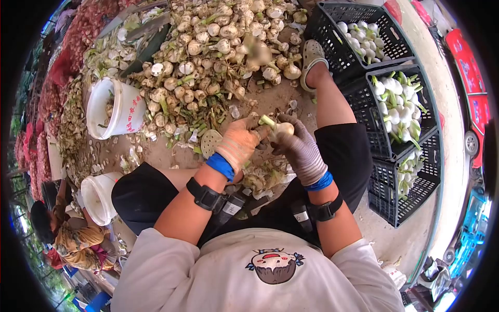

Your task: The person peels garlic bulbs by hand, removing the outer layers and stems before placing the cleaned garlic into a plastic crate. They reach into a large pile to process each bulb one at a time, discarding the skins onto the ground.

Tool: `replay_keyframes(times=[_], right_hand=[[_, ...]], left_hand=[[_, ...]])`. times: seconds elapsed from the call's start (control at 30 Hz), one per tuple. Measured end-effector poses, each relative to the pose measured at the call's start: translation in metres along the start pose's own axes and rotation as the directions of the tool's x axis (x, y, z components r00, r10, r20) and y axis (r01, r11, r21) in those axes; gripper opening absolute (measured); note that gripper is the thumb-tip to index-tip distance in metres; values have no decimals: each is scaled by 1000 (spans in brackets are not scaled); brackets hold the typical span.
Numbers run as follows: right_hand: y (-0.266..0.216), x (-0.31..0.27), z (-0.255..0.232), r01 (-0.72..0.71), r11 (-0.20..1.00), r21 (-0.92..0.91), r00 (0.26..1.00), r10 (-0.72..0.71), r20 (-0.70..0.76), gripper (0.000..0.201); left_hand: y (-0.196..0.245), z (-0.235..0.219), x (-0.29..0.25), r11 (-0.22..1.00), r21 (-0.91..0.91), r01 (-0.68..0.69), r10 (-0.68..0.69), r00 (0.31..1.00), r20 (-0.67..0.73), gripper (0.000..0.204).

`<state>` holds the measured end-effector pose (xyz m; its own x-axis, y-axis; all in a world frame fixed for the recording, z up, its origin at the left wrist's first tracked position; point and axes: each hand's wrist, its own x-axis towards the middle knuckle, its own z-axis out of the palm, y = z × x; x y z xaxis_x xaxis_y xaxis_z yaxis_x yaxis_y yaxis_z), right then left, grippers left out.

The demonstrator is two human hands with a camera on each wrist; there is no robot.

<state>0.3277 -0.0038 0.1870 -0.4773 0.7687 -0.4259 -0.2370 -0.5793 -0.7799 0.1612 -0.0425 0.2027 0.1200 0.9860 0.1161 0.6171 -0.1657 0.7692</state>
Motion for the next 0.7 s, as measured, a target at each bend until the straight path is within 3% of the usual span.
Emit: replay_keyframes(times=[0.03,0.07,0.1,0.13,0.17,0.2,0.23,0.27,0.3,0.33,0.37,0.4,0.43,0.47,0.5,0.53,0.57,0.6,0.63,0.67,0.7], right_hand=[[2,2,-3,-3,1000,0,1000,3,-2,45],[6,5,-7,-90,982,167,996,92,-6,40],[9,9,-10,-172,928,330,983,181,4,38],[8,18,-14,-240,843,481,966,257,32,37],[5,20,-19,-291,853,433,953,298,54,39],[2,21,-17,-292,850,439,952,301,50,39],[-1,21,-13,-288,911,296,921,348,-174,41],[-4,19,-8,-313,938,145,851,346,-396,43],[-7,13,-1,-220,973,68,877,228,-422,39],[1,16,-3,-221,972,73,874,231,-428,39],[13,23,-9,178,941,-288,891,-278,-358,42],[17,27,-7,531,635,-560,709,-696,-117,45],[21,30,-3,557,606,-568,650,-744,-157,48],[18,28,-7,556,606,-568,649,-744,-159,48],[8,23,-8,357,902,-245,852,-421,-310,48],[-3,19,-5,66,989,130,951,-23,-309,49],[-13,17,4,-24,916,399,952,143,-272,53],[-12,16,0,-25,916,401,952,144,-271,53],[-10,14,-9,-139,934,328,971,193,-138,54],[-6,13,-15,-242,941,238,968,251,-7,55],[1,14,-14,-110,991,71,990,116,-79,46]], left_hand=[[1,2,1,999,-30,40,-40,999,-10,29],[1,6,4,999,-32,42,-42,999,-8,29],[0,10,9,883,-356,306,-311,949,46,27],[-4,12,17,607,-612,507,-520,836,176,26],[-8,16,15,604,-611,512,-522,833,183,26],[-10,18,13,871,-397,290,-290,955,61,25],[-13,18,10,992,-128,9,-6,1000,17,24],[-13,19,8,991,-133,11,-7,1000,29,24],[-5,14,8,989,-127,-79,91,992,88,24],[3,7,9,977,-125,-171,188,971,145,25],[7,1,11,959,-159,-237,259,955,142,25],[5,-1,11,958,-159,-238,261,954,145,25],[0,-3,11,895,-441,63,23,982,187,25],[-5,-3,12,672,-655,344,-192,936,295,26],[-21,5,12,871,-399,286,-226,955,190,27],[-38,15,11,872,-398,286,-227,955,190,27],[-56,24,11,862,-428,272,-267,961,73,27],[-64,28,10,852,-457,256,-308,951,-42,28],[-45,27,13,686,-664,297,-435,899,-47,27],[-26,20,11,684,-664,301,-438,898,-44,27],[-1,8,10,824,-467,321,-382,924,-39,28]])
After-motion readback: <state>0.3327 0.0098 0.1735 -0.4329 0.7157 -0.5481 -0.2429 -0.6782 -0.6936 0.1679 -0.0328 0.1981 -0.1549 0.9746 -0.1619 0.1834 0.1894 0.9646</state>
